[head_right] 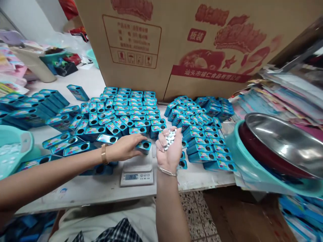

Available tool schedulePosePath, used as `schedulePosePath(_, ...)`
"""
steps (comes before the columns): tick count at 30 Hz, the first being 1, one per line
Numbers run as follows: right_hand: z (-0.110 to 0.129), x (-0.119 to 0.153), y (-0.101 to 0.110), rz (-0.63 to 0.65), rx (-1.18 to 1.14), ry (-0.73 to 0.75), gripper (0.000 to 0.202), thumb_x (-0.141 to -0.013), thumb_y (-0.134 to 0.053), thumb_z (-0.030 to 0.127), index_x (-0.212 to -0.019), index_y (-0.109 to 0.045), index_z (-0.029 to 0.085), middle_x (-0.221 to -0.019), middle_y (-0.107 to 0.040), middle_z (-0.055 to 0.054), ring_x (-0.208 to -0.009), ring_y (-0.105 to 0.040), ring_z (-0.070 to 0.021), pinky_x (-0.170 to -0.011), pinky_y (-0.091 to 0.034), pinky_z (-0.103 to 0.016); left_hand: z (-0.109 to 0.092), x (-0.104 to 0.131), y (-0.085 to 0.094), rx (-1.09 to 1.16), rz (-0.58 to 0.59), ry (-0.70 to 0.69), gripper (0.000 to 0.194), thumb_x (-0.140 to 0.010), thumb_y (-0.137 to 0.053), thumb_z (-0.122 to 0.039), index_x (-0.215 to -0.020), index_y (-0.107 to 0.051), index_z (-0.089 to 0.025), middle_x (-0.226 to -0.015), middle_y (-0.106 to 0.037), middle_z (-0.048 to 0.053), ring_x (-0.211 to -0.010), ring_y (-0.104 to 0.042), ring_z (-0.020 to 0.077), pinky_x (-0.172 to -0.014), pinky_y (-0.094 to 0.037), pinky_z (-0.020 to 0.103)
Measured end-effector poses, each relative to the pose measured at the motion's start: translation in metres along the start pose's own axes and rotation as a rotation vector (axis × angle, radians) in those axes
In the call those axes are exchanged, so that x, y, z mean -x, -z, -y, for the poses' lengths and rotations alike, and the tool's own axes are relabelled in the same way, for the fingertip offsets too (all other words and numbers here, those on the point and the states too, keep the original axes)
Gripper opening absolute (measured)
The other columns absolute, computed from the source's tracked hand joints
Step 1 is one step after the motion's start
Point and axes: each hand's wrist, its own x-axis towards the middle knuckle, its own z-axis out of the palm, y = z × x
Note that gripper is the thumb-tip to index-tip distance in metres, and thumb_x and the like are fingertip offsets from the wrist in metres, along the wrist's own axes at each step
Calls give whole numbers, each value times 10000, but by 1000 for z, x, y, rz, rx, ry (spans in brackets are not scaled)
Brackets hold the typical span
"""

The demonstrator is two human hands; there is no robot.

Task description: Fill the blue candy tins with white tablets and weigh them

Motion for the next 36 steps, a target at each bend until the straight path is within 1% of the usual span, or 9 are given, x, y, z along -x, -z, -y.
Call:
schedulePosePath(2, -6, -3, -3, -9, 29, 8, 206, -883, -547, 416, -804, -503, 231, -638, -419, 75, -398, -305, -48, -300, -195, -142, 2, 4, -4, 31, -5, 18, 392, -837, -629, -277, -1209, -522, -212, -1096, -621, 64, -1043, -594, 235, -843, -469, 320)
schedulePosePath(6, -18, -9, -5, -27, 106, 27, 232, -859, -577, 440, -804, -484, 234, -639, -421, 81, -395, -313, -40, -309, -190, -142, 3, 12, -6, 54, -36, 52, 347, -831, -619, -287, -1164, -545, -226, -1059, -637, 55, -1002, -616, 228, -807, -475, 309)
schedulePosePath(8, -25, -12, -5, -38, 145, 35, 247, -850, -586, 449, -802, -475, 233, -640, -422, 83, -394, -314, -36, -315, -188, -142, 4, 14, -7, 65, -41, 72, 375, -816, -645, -322, -1166, -544, -231, -1063, -639, 55, -1005, -618, 231, -802, -481, 310)
schedulePosePath(13, -41, -14, -9, -61, 251, 75, 248, -864, -559, 459, -819, -488, 226, -647, -440, 73, -410, -348, -41, -341, -237, -155, 5, 12, -11, 102, -74, 103, 639, -712, -756, -449, -1253, -502, -225, -1209, -612, 84, -1120, -579, 271, -883, -480, 355)
schedulePosePath(18, -51, -13, -10, -77, 352, 150, 243, -888, -531, 449, -810, -495, 222, -626, -446, 68, -440, -391, -59, -412, -334, -187, 3, 9, -8, 179, -96, 136, 537, -745, -737, -408, -1213, -548, -224, -1154, -650, 54, -1044, -619, 250, -841, -492, 342)
schedulePosePath(24, -56, -13, -10, -75, 416, 192, 265, -896, -515, 457, -781, -497, 219, -609, -449, 66, -469, -427, -73, -490, -408, -222, 1, 10, -5, 218, -102, 156, 474, -761, -722, -385, -1184, -577, -228, -1098, -675, 35, -981, -644, 246, -788, -496, 328)
schedulePosePath(28, -56, -14, -12, -82, 424, 188, 278, -900, -507, 452, -751, -489, 218, -585, -430, 68, -464, -423, -79, -473, -389, -222, 2, 10, -6, 237, -116, 144, 448, -765, -718, -369, -1168, -584, -225, -1104, -675, 36, -1003, -643, 252, -806, -492, 333)
schedulePosePath(33, -56, -14, -13, -96, 440, 194, 284, -902, -501, 449, -745, -492, 212, -572, -416, 70, -454, -409, -75, -454, -363, -216, 1, 10, -5, 244, -112, 147, 431, -762, -721, -332, -1159, -593, -223, -1086, -684, 40, -954, -654, 244, -746, -495, 322)
schedulePosePath(36, -56, -13, -13, -103, 444, 192, 290, -896, -508, 454, -738, -487, 211, -561, -409, 71, -457, -413, -76, -431, -339, -205, 2, 10, -6, 247, -108, 135, 434, -766, -715, -325, -1167, -587, -219, -1115, -678, 43, -987, -648, 247, -787, -499, 334)
